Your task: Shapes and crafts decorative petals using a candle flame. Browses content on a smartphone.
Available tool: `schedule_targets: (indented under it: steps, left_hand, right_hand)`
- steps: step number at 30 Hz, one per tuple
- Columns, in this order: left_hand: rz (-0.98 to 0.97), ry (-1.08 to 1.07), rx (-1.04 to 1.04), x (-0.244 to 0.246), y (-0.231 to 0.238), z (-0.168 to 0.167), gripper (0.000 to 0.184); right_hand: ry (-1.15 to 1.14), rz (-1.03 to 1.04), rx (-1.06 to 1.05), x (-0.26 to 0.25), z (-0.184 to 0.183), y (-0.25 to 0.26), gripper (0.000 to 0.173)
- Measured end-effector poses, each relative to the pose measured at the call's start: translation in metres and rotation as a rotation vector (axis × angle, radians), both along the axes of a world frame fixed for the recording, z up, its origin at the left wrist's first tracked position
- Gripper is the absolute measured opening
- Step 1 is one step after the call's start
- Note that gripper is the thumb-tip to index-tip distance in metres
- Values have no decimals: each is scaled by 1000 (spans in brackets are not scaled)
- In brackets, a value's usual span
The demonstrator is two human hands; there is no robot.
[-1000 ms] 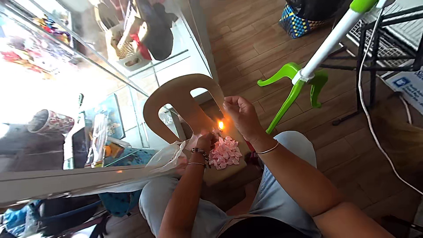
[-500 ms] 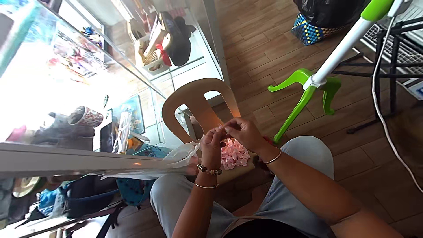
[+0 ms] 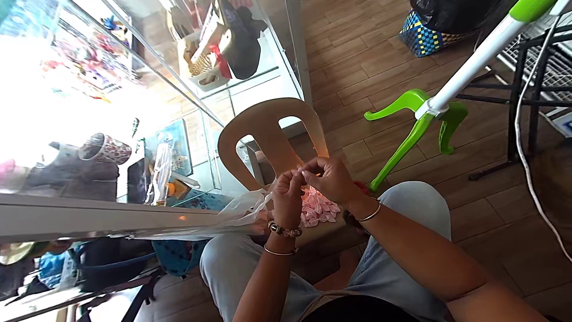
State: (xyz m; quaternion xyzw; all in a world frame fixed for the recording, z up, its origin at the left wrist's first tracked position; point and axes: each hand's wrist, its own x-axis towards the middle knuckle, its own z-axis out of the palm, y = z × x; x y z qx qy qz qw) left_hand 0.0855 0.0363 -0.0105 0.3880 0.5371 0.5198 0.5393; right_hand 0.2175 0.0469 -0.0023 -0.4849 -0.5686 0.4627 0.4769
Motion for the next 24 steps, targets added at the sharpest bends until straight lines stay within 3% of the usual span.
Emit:
schedule_targets:
  steps: [24]
  left_hand:
    - [-101,320,174,-11,1,-3,4]
  right_hand:
    - [-36,88,19,1,-2,0,6]
